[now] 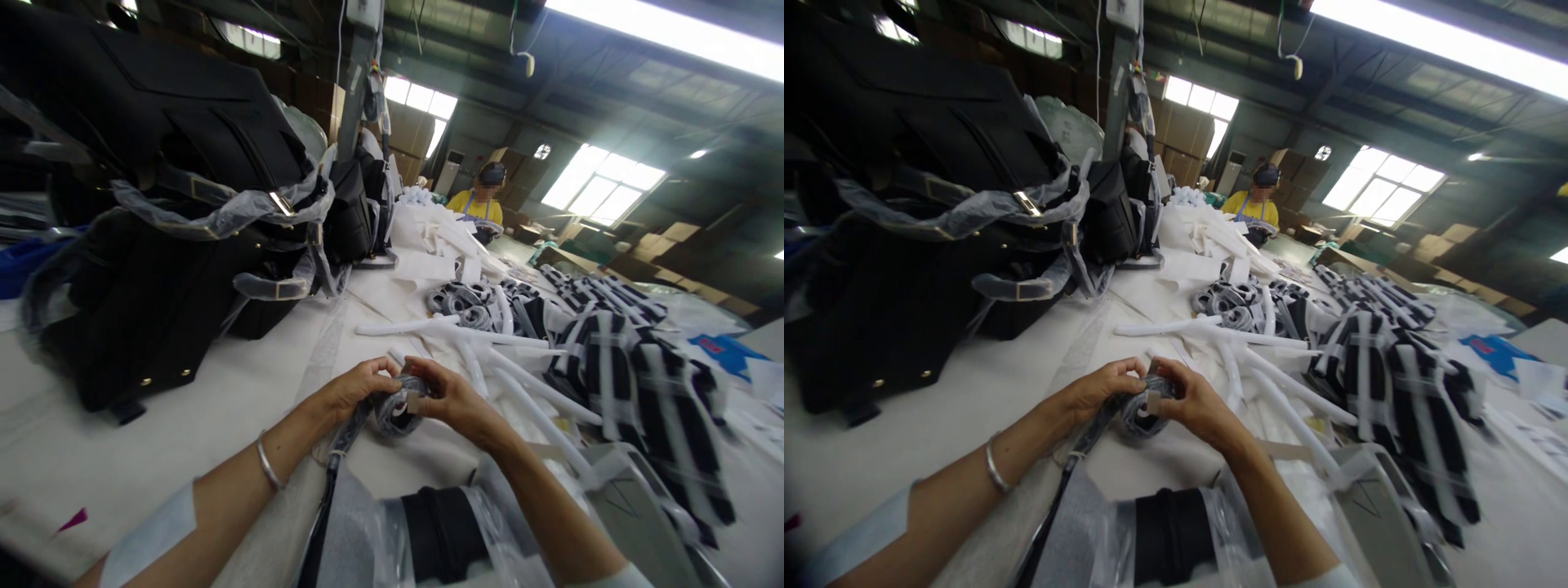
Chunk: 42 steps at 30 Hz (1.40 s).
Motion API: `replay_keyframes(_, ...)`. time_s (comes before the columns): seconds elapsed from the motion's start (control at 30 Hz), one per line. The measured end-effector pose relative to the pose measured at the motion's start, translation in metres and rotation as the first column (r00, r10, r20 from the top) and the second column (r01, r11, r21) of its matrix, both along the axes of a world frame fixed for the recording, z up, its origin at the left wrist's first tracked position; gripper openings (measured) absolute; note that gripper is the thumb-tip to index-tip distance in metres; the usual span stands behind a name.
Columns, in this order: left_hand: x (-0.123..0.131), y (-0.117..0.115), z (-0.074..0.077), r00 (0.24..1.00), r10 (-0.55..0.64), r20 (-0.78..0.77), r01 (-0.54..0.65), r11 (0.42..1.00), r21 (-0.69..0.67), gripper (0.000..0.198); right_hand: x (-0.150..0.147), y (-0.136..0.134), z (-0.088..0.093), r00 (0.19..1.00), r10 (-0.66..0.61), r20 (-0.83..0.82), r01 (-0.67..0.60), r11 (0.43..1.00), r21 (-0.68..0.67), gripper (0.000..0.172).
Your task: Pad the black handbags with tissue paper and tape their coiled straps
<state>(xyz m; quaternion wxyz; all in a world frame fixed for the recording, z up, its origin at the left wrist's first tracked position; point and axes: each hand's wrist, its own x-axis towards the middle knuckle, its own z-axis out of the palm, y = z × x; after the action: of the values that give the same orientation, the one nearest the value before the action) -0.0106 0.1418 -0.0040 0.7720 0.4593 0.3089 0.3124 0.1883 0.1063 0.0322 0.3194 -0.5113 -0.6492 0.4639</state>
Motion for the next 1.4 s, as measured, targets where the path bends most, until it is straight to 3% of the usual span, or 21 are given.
replay_keyframes(0.2,0.001,0.0,0.0,1.0,0.012,-0.018,-0.011,0.999,0.041,0.033,-0.015,0.003,0.005,0.969,-0.169,-0.181,0.146,0.98,-0.132,0.043)
replay_keyframes(0.43,0.003,0.002,-0.003,0.999,0.007,-0.044,-0.003,0.996,0.09,0.03,-0.019,0.004,0.003,0.957,-0.257,-0.137,0.23,0.956,-0.183,0.026)
replay_keyframes(0.53,0.004,0.001,-0.002,0.998,0.01,-0.064,-0.002,0.993,0.118,0.029,-0.019,0.007,0.003,0.966,-0.237,-0.102,0.213,0.955,-0.209,0.024)
replay_keyframes(0.83,0.001,-0.002,0.005,0.995,-0.02,-0.1,0.036,0.986,0.163,0.032,-0.02,0.006,0.011,0.96,-0.244,0.14,0.252,0.966,-0.048,0.024)
replay_keyframes(1.0,0.006,-0.002,-0.001,0.992,-0.004,-0.126,0.026,0.984,0.174,0.035,-0.014,0.007,0.007,0.967,-0.195,0.163,0.199,0.98,-0.012,0.025)
replay_keyframes(1.2,0.009,-0.004,-0.001,0.992,0.035,-0.118,-0.015,0.986,0.167,0.03,-0.012,0.012,0.006,0.976,-0.187,0.109,0.195,0.978,-0.075,0.024)
replay_keyframes(1.4,0.008,-0.002,-0.002,0.994,0.054,-0.097,-0.044,0.994,0.101,0.03,-0.015,0.014,0.001,0.979,-0.164,0.119,0.162,0.986,0.031,0.019)
